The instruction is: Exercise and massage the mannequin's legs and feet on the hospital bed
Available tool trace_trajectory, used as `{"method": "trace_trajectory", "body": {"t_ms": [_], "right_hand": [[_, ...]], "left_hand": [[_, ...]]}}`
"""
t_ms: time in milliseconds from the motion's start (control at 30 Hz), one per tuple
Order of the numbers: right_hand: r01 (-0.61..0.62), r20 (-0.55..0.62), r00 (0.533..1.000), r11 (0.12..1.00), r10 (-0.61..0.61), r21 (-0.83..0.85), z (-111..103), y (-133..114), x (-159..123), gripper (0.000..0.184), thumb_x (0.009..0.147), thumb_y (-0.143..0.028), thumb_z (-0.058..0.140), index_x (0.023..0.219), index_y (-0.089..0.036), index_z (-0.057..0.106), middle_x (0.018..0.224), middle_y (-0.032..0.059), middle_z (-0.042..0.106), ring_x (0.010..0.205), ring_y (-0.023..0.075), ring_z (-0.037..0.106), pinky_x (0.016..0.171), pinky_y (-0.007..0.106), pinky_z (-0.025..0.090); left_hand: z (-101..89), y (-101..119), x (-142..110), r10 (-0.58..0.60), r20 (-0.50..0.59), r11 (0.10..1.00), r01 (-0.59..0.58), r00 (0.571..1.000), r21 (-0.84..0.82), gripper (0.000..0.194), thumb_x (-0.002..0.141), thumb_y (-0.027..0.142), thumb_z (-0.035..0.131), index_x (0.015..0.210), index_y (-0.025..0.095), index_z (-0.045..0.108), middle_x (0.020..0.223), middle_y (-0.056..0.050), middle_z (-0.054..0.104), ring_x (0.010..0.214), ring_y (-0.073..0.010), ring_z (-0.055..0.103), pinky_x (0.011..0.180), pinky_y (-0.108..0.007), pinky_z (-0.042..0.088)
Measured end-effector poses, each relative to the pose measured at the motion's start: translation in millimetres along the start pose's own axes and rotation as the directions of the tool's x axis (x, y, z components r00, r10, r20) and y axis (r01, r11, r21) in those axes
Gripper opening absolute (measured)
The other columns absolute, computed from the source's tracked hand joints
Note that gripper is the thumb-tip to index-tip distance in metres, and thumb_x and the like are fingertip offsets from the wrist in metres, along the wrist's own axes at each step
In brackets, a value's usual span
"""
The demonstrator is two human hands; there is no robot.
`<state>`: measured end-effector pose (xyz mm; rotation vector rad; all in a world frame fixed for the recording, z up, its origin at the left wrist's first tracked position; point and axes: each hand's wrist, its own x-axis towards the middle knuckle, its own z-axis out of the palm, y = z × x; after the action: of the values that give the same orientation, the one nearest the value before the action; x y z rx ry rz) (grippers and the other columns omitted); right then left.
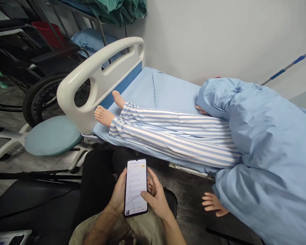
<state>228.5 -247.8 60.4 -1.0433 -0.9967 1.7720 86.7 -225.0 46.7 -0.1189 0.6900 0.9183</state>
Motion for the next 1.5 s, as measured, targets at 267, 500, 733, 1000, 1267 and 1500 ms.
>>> {"method": "trace_trajectory", "body": {"t_ms": [267,500,733,1000,1267,1500], "right_hand": [[-0.006,-0.058,0.998,1.0,0.005,-0.015,1,3,1,0.067,0.078,-0.034,0.066,0.137,-0.026,0.035,0.128,0.0113,0.053,0.113,0.0253,0.053,0.096,0.042,0.039],[-0.057,0.136,0.989,0.997,0.05,0.049,-14,5,-8,0.092,0.071,-0.035,0.073,0.144,-0.031,0.018,0.146,0.0122,0.032,0.127,0.0251,0.041,0.101,0.044,0.034],[-0.04,0.001,0.999,0.988,0.041,-0.149,-4,7,-9,0.071,0.083,-0.037,0.059,0.144,-0.03,0.023,0.146,0.0095,0.034,0.132,0.0235,0.034,0.106,0.043,0.029],[-0.021,0.054,0.998,0.999,0.023,-0.044,-2,7,-15,0.083,0.078,-0.033,0.066,0.145,-0.029,0.017,0.147,0.0112,0.03,0.129,0.0247,0.037,0.102,0.042,0.034],[-0.078,0.164,0.984,0.996,0.069,0.05,-19,9,-16,0.088,0.074,-0.028,0.07,0.144,-0.034,0.018,0.149,0.0101,0.026,0.126,0.0225,0.041,0.095,0.039,0.038],[-0.1,0.147,0.985,0.994,0.093,0.039,-16,11,-17,0.094,0.071,-0.032,0.073,0.145,-0.033,0.015,0.15,0.0108,0.023,0.125,0.0229,0.041,0.091,0.037,0.04]], "left_hand": [[4.6,-1,-3,-0.013,0.004,1.0,0.013,1.0,-0.009,0.053,0.082,0.051,0.048,0.109,0.008,0.064,0.101,-0.015,0.069,0.096,-0.0273,0.064,0.089,-0.039,0.047],[7.5,6,-4,-0.032,0.003,0.999,0.032,0.999,0.018,0.054,0.081,0.053,0.048,0.106,0.008,0.064,0.097,-0.015,0.07,0.09,-0.029,0.066,0.085,-0.042,0.049],[6.5,5,-3,0.046,-0.069,0.998,-0.043,0.997,0.048,0.045,0.081,0.048,0.051,0.101,0.011,0.066,0.093,-0.012,0.071,0.084,-0.0247,0.066,0.08,-0.036,0.05],[5.8,4,1,-0.015,-0.045,1.0,0.015,0.999,-0.007,0.044,0.081,0.047,0.052,0.103,0.011,0.066,0.089,-0.012,0.072,0.083,-0.026,0.067,0.081,-0.039,0.05],[6.2,6,1,0.03,-0.101,0.999,-0.027,0.994,0.025,0.044,0.081,0.045,0.053,0.106,0.01,0.064,0.089,-0.012,0.072,0.082,-0.0251,0.068,0.08,-0.038,0.051],[3.8,5,1,0.061,-0.146,0.997,-0.053,0.987,0.06,0.042,0.08,0.043,0.054,0.104,0.01,0.064,0.094,-0.012,0.072,0.084,-0.0263,0.067,0.08,-0.038,0.051]]}}
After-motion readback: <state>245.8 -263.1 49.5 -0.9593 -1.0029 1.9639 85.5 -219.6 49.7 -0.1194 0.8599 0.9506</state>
